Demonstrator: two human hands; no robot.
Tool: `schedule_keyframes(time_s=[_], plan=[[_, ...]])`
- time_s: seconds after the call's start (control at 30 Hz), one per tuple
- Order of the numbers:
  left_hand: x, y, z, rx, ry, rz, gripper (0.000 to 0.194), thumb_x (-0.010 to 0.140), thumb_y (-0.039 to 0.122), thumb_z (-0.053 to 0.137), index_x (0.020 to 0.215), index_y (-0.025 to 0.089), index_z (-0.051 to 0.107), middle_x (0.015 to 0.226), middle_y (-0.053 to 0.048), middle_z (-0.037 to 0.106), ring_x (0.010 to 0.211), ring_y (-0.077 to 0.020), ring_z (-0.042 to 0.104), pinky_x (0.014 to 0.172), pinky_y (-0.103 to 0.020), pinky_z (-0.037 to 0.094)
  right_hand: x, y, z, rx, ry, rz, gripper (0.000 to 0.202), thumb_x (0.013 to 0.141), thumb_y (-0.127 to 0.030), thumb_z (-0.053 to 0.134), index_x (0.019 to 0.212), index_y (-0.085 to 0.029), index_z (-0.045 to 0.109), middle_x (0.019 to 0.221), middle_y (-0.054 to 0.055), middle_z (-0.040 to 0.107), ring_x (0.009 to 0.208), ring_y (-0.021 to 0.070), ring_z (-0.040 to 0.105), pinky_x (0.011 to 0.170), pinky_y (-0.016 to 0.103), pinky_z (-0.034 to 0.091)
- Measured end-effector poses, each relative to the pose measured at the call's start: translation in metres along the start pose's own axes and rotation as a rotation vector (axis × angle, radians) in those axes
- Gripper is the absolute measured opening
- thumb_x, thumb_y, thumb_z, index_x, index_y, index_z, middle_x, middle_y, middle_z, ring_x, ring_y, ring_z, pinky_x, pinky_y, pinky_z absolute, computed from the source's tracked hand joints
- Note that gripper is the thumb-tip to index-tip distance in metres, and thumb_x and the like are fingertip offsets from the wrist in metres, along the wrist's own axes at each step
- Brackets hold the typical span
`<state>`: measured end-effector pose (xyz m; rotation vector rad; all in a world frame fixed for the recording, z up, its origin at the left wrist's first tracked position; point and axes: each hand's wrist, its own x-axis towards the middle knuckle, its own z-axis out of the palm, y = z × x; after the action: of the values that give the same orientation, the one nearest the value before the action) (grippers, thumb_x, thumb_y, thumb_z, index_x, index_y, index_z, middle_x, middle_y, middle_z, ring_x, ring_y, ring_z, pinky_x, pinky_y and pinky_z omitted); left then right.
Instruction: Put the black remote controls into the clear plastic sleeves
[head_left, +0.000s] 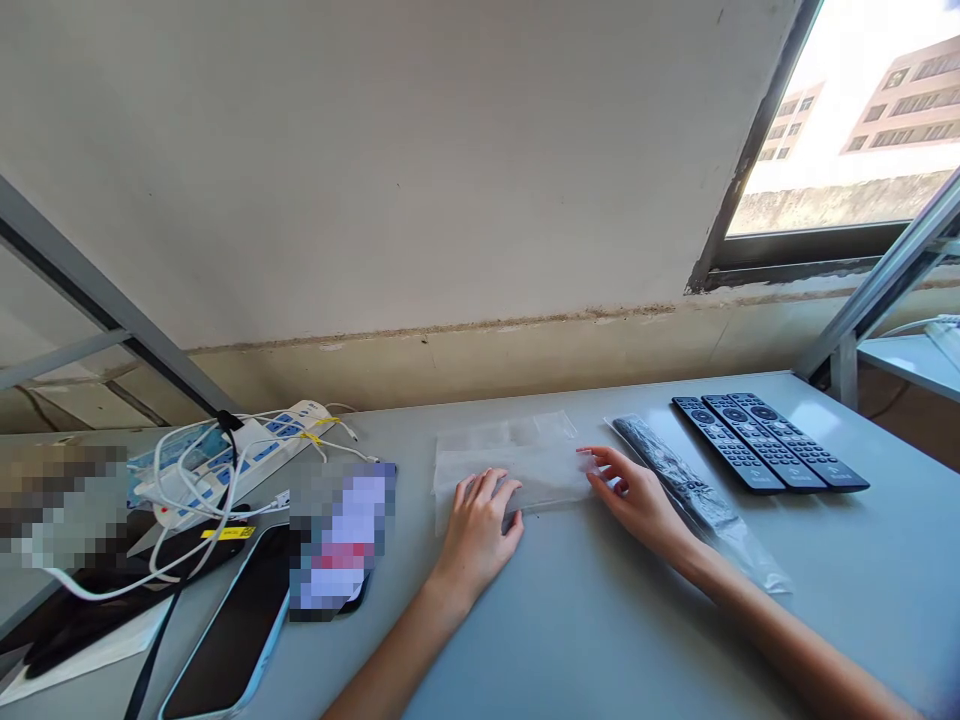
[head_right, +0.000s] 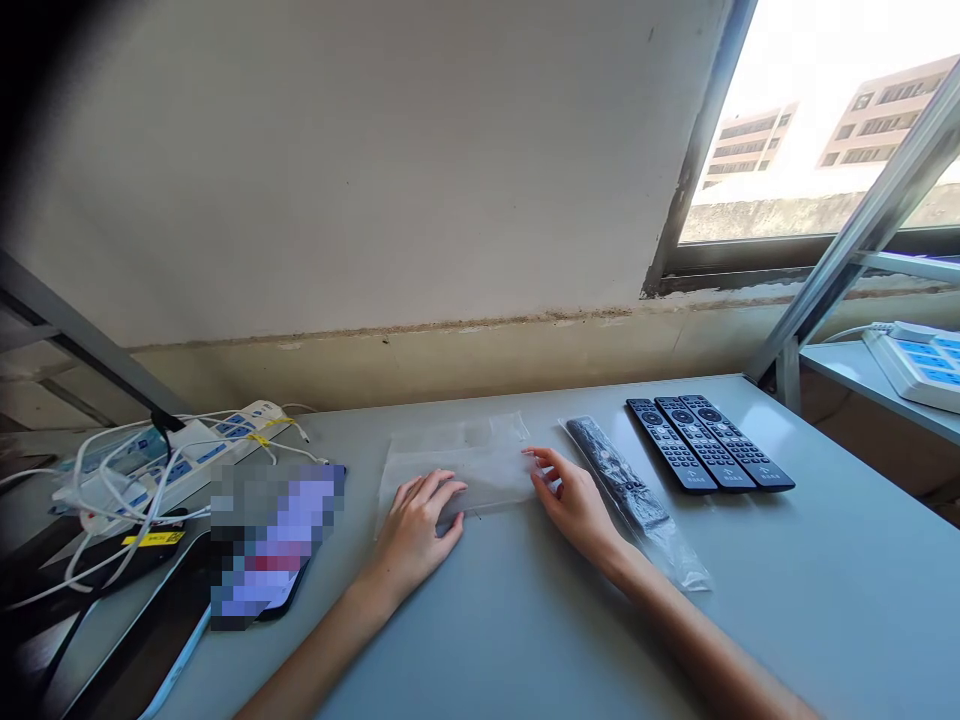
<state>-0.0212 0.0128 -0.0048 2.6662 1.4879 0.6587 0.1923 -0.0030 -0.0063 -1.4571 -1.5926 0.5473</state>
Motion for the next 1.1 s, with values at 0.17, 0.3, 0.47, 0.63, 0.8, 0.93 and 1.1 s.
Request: schedule_keyframes(time_s=[0.17,0.3,0.47,0.63,0.8,0.93,1.1], plan=[[-0.001,-0.001,0.002,0.033,-0.06,-0.006,0.034,0.079,0.013,0.051,0.109,0.024,0.063,0.114,-0.004,0.064,0.11,-0.0228,0.057,0.095,-0.041,0.045,0.001,0.007,0.004,0.069,0.054,0.025,0.036,0.078,-0.044,0.051,0.101,-0.02,0.063,0.086,0.006,0.066,0.066,0.0154,0.06,0.053,0.028,0.051],[-0.002,-0.004,0.005,0.067,-0.032,0.007,0.034,0.08,0.01,0.047,0.105,0.024,0.066,0.113,-0.004,0.065,0.109,-0.0223,0.057,0.095,-0.041,0.046,0.003,0.007,0.003,0.048,0.097,0.009,0.039,0.077,-0.052,0.052,0.092,-0.02,0.067,0.093,0.009,0.065,0.065,0.0158,0.061,0.048,0.028,0.049],[-0.002,-0.008,0.006,0.108,0.085,0.04,0.04,0.081,0.005,0.043,0.103,0.025,0.068,0.111,-0.004,0.066,0.105,-0.0218,0.06,0.095,-0.043,0.046,0.003,-0.004,-0.003,-0.109,0.17,0.029,0.039,0.077,-0.057,0.049,0.073,-0.023,0.068,0.077,0.006,0.068,0.054,0.0151,0.056,0.047,0.029,0.044],[-0.003,-0.011,0.008,0.126,0.116,0.048,0.044,0.079,0.0,0.043,0.102,0.028,0.068,0.112,-0.003,0.065,0.11,-0.0225,0.058,0.096,-0.045,0.045,0.0,-0.01,-0.006,-0.282,0.137,0.116,0.032,0.075,-0.053,0.052,0.065,-0.026,0.066,0.063,0.001,0.067,0.046,0.0146,0.055,0.045,0.027,0.039],[-0.004,-0.01,0.008,0.127,0.076,0.033,0.044,0.077,-0.001,0.047,0.1,0.029,0.069,0.113,-0.002,0.065,0.104,-0.0216,0.06,0.096,-0.045,0.044,0.0,-0.008,-0.007,-0.35,0.123,0.107,0.032,0.075,-0.054,0.052,0.063,-0.028,0.067,0.048,-0.001,0.059,0.04,0.0141,0.05,0.04,0.026,0.032],[-0.003,-0.008,0.007,0.118,0.041,0.003,0.037,0.078,0.004,0.05,0.1,0.026,0.07,0.11,-0.006,0.066,0.104,-0.0239,0.06,0.092,-0.044,0.047,0.001,-0.005,-0.006,-0.229,0.087,0.073,0.031,0.075,-0.051,0.05,0.067,-0.026,0.065,0.073,0.002,0.068,0.045,0.0132,0.055,0.046,0.027,0.04],[-0.002,-0.006,0.006,0.083,-0.008,-0.026,0.031,0.08,0.011,0.053,0.102,0.026,0.069,0.11,-0.005,0.066,0.107,-0.0247,0.059,0.09,-0.04,0.05,0.002,-0.004,-0.005,-0.004,-0.075,0.182,0.033,0.071,-0.049,0.051,0.08,-0.021,0.065,0.066,0.003,0.066,0.043,0.0139,0.054,0.045,0.027,0.041]])
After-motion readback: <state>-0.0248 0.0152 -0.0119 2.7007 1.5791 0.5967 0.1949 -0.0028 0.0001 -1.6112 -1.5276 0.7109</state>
